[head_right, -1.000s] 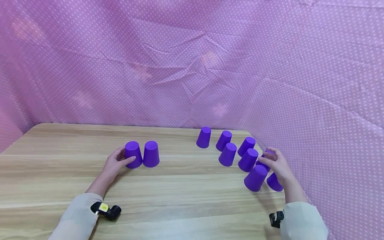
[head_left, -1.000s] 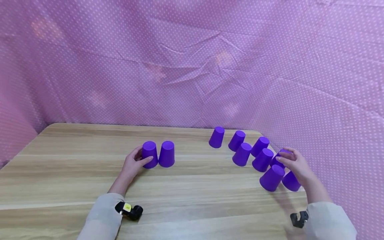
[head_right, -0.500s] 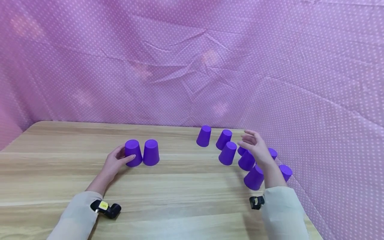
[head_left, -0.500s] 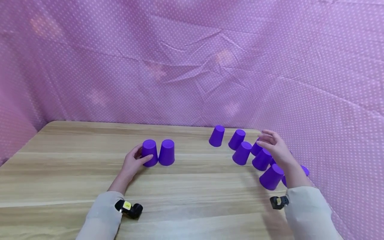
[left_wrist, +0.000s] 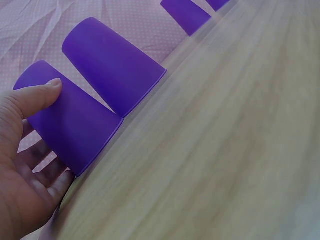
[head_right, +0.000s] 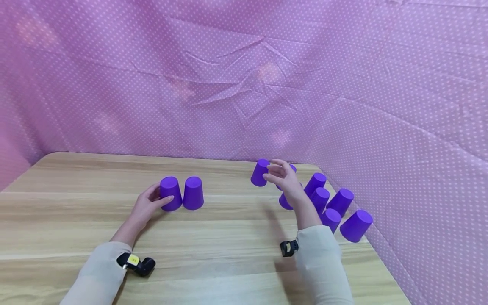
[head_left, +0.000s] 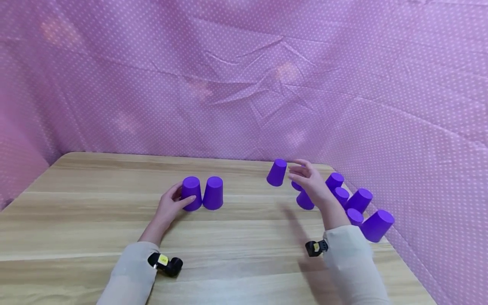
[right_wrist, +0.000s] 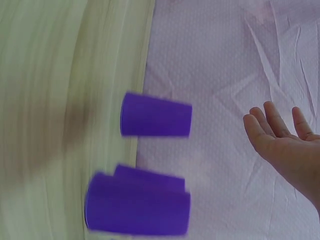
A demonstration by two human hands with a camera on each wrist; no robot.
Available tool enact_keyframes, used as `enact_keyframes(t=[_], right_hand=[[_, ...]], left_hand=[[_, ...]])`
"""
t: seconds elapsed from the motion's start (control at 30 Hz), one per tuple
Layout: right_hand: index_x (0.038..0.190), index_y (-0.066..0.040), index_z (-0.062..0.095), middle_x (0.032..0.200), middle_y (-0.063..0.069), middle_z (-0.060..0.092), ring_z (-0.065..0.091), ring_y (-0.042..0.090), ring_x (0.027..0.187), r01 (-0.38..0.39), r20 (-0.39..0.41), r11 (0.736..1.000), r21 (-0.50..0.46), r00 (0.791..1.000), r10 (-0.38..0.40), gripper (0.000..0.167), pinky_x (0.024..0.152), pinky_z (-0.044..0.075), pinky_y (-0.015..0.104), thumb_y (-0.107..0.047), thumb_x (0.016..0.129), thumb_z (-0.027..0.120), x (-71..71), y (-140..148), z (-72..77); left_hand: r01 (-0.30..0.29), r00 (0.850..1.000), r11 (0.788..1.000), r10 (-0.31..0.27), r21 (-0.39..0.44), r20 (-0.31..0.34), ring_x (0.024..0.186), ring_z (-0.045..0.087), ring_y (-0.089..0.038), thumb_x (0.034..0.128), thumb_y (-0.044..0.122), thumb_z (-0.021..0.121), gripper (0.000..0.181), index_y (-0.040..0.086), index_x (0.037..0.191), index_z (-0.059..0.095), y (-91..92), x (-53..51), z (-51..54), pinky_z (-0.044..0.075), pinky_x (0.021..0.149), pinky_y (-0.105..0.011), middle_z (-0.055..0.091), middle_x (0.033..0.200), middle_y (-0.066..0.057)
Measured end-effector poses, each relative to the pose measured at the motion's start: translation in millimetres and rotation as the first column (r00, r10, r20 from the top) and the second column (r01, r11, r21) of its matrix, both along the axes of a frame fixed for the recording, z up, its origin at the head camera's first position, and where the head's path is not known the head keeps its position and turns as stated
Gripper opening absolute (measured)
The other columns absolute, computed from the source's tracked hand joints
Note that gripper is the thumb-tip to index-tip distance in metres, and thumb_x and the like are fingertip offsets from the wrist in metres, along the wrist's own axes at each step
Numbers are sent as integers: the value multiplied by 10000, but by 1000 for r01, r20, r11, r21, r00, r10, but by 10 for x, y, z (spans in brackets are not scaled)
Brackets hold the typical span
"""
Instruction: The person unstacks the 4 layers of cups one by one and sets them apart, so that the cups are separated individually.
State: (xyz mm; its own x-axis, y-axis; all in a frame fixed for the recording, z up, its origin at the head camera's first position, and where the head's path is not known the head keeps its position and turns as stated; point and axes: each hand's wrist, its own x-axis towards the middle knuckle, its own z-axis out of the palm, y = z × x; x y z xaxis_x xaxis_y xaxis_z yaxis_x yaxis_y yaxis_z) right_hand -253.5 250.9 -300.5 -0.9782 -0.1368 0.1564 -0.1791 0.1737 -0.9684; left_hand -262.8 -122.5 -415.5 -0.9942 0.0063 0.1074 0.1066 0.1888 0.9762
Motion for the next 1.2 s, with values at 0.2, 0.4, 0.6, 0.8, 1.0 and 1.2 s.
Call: enact_keyframes(t=[0.2, 0.4, 0.6, 0.8, 1.0, 1.2], right_hand=[[1266, -39, 317, 1226, 172, 429, 394, 264, 1128, -27, 33, 999, -22, 999, 28, 549, 964, 287, 378, -93, 799, 600, -43, -248, -57], [1254, 10, 316, 1218, 230, 415, 404, 321, 1106, -71, 42, 991, -111, 996, 76, 518, 943, 323, 367, 8, 796, 559, -98, -479, -145], [1256, 3, 343, 1192, 226, 437, 448, 309, 1061, -97, 39, 988, -119, 994, 102, 509, 923, 349, 362, 18, 796, 560, -148, -698, -246], [1211, -3, 398, 1134, 206, 489, 475, 296, 1030, -133, -9, 985, -107, 991, 133, 529, 890, 384, 361, -89, 752, 647, -171, -885, -381], [1227, -9, 383, 1170, 208, 462, 421, 347, 1082, -120, 66, 985, -123, 990, 128, 533, 911, 361, 377, -39, 755, 629, -197, -1077, -457], [1224, 14, 380, 1177, 219, 457, 426, 336, 1084, -111, 112, 986, -123, 986, 124, 517, 909, 366, 363, 2, 762, 612, -228, -1257, -527]], left_hand=[[2, 1000, 1000, -2, 5, 4, 1154, 347, -298, 754, 226, 670, 675, 34, 1307, 335, 7, -6, 9, 288, 969, -379, 385, 1255, -209], [1, 1000, 1000, -1, -3, 14, 1161, 339, -298, 751, 247, 672, 692, 39, 1314, 327, -1, -12, -5, 285, 971, -377, 377, 1264, -207], [0, 1000, 1000, 0, -9, 19, 1163, 337, -297, 754, 258, 668, 701, 42, 1319, 316, -6, -16, -18, 284, 972, -378, 373, 1267, -205], [-7, 1000, 1000, 7, -11, 22, 1159, 343, -295, 752, 245, 672, 689, 40, 1312, 328, -6, -16, -10, 289, 969, -375, 379, 1262, -204], [-9, 1000, 1000, 9, -10, 7, 1147, 352, -305, 758, 232, 667, 669, 31, 1304, 337, -10, -3, 6, 294, 964, -388, 386, 1251, -211], [-10, 1000, 1000, 10, -6, -1, 1136, 363, -302, 757, 220, 668, 663, 31, 1302, 342, -6, -5, -9, 303, 959, -386, 397, 1239, -211]])
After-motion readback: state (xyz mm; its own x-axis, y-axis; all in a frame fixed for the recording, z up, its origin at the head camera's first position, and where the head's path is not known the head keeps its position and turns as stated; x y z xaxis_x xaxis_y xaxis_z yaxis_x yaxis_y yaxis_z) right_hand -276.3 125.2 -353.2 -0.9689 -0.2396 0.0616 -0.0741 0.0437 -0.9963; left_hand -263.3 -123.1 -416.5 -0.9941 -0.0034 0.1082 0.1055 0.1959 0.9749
